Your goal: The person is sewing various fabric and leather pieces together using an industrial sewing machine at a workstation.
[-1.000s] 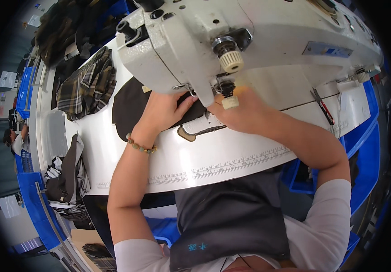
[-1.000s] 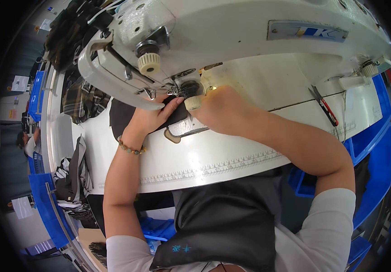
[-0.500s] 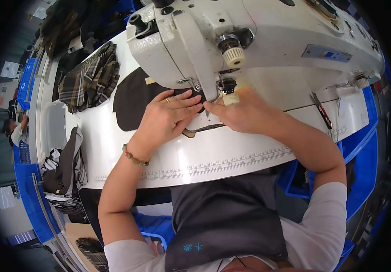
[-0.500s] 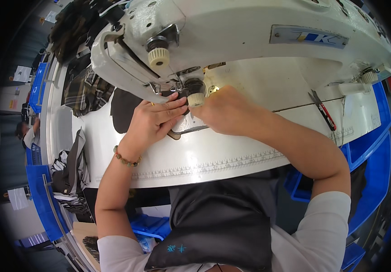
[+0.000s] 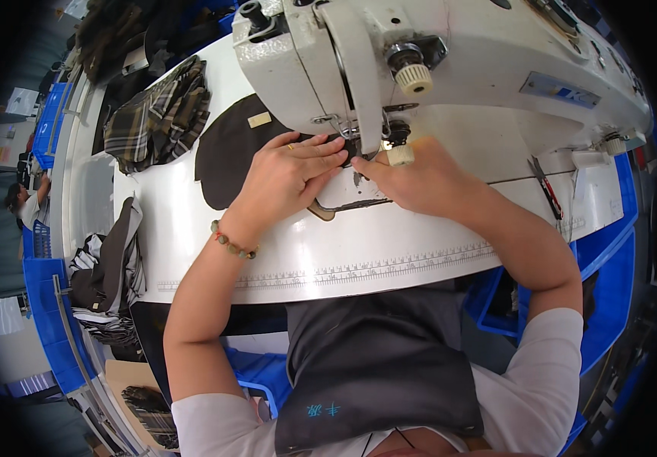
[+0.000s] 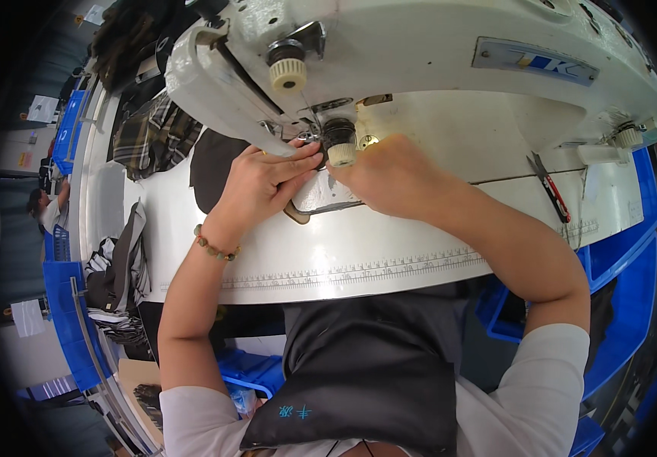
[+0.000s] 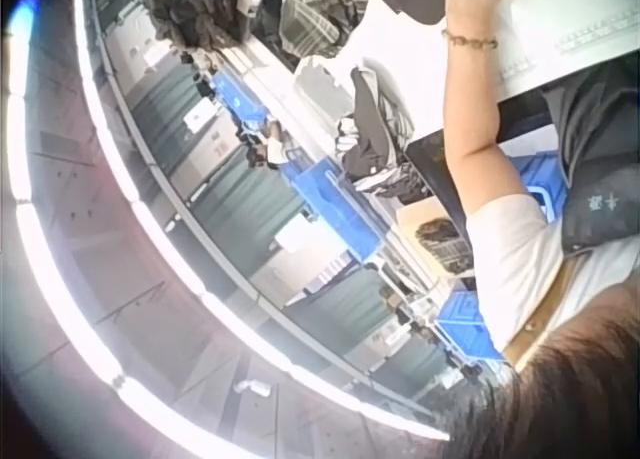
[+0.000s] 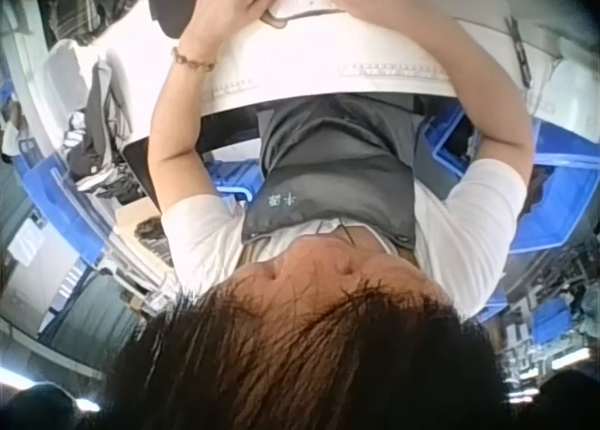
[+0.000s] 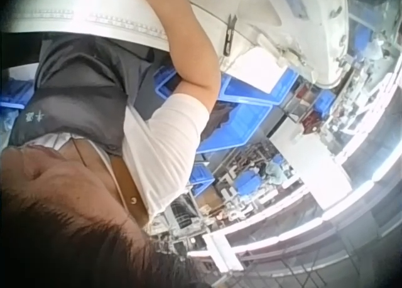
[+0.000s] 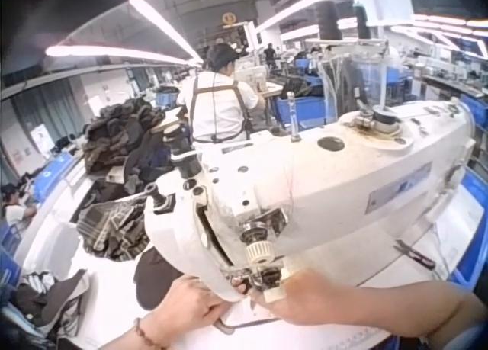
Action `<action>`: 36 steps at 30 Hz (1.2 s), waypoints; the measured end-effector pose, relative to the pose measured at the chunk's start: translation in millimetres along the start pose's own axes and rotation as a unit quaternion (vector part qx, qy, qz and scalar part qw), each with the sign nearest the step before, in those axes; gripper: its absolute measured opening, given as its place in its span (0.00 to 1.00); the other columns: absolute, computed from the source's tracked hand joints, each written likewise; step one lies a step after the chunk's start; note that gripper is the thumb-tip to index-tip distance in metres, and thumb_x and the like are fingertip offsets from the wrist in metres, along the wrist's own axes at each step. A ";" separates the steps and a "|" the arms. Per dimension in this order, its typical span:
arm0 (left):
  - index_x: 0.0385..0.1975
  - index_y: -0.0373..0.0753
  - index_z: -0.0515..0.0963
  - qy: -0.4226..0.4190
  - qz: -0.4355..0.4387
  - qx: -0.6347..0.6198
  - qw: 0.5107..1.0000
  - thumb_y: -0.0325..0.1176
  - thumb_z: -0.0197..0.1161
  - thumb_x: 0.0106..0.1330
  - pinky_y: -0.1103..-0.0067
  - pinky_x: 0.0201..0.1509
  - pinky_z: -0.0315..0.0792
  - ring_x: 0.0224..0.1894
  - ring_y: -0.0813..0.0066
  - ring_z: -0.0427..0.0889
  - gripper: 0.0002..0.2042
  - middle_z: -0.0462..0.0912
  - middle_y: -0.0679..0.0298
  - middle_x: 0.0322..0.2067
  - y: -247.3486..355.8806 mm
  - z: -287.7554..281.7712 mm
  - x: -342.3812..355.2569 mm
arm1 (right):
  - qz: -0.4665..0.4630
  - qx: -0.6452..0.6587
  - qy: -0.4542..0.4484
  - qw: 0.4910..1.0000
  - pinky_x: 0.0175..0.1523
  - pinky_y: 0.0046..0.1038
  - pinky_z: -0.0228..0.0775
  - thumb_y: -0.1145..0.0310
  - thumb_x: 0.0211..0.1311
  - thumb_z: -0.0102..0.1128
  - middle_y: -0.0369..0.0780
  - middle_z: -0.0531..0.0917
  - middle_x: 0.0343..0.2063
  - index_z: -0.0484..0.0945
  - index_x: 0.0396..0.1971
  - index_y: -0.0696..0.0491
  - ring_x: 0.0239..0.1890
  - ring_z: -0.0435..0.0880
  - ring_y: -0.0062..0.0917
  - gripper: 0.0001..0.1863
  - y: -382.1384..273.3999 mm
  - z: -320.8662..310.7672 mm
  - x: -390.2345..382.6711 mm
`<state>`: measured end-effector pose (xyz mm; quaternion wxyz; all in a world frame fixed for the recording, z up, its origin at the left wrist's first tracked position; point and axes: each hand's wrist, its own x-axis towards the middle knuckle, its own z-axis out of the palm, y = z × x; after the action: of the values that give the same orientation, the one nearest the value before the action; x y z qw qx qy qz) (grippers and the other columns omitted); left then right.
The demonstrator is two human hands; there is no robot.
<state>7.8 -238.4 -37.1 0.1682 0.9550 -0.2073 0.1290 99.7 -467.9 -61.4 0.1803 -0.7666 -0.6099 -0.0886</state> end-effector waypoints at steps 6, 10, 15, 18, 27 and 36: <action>0.44 0.46 0.87 0.010 -0.009 0.027 1.000 0.32 0.67 0.62 0.79 0.38 0.68 0.35 0.77 0.86 0.11 0.88 0.70 0.44 2.5 2.7 1.1 | -0.003 -0.012 -0.011 1.000 0.27 0.35 0.72 0.71 0.54 0.61 0.40 0.80 0.16 0.84 0.42 0.51 0.21 0.84 0.32 0.14 -0.2 -1.9 -0.2; 0.44 0.45 0.87 0.007 -0.011 0.046 0.999 0.32 0.66 0.62 0.78 0.40 0.71 0.36 0.74 0.87 0.11 0.88 0.68 0.44 6.1 0.8 2.4 | -0.003 -0.008 0.000 1.000 0.28 0.34 0.72 0.71 0.54 0.61 0.39 0.81 0.17 0.84 0.43 0.51 0.21 0.84 0.32 0.14 0.2 1.6 -1.6; 0.43 0.42 0.87 0.006 -0.022 0.050 0.999 0.32 0.67 0.62 0.75 0.44 0.78 0.40 0.69 0.87 0.10 0.88 0.65 0.44 14.7 1.4 0.7 | -0.002 -0.008 -0.004 1.000 0.27 0.34 0.72 0.71 0.55 0.60 0.39 0.81 0.16 0.84 0.42 0.50 0.22 0.84 0.32 0.13 -0.5 -2.1 -1.0; 0.44 0.41 0.86 -0.006 -0.032 0.062 0.998 0.31 0.66 0.62 0.74 0.50 0.81 0.44 0.65 0.87 0.11 0.86 0.62 0.48 26.2 -1.4 -1.4 | -0.006 -0.018 -0.005 1.000 0.27 0.35 0.72 0.71 0.55 0.60 0.39 0.80 0.16 0.83 0.36 0.51 0.22 0.84 0.32 0.09 -0.4 -2.0 -0.9; 0.52 0.37 0.81 -0.034 -0.048 0.092 0.994 0.40 0.68 0.63 0.69 0.59 0.76 0.57 0.59 0.82 0.20 0.82 0.57 0.56 51.5 -1.2 -21.2 | -0.009 -0.033 -0.003 0.999 0.27 0.36 0.71 0.72 0.52 0.60 0.40 0.79 0.15 0.78 0.25 0.52 0.22 0.84 0.34 0.02 -5.4 -8.3 -0.7; 0.60 0.34 0.74 -0.175 -0.062 0.068 0.980 0.58 0.72 0.51 0.57 0.68 0.64 0.68 0.54 0.70 0.41 0.73 0.54 0.65 114.4 -20.8 -79.1 | -0.012 0.001 0.036 0.999 0.29 0.37 0.74 0.73 0.51 0.60 0.41 0.80 0.17 0.79 0.24 0.54 0.24 0.85 0.34 0.02 -2.2 -0.9 -0.7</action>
<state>-115.8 -300.9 -12.6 0.0713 0.9832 -0.1641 -0.0370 97.5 -468.5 -60.5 0.2019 -0.7553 -0.6124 -0.1172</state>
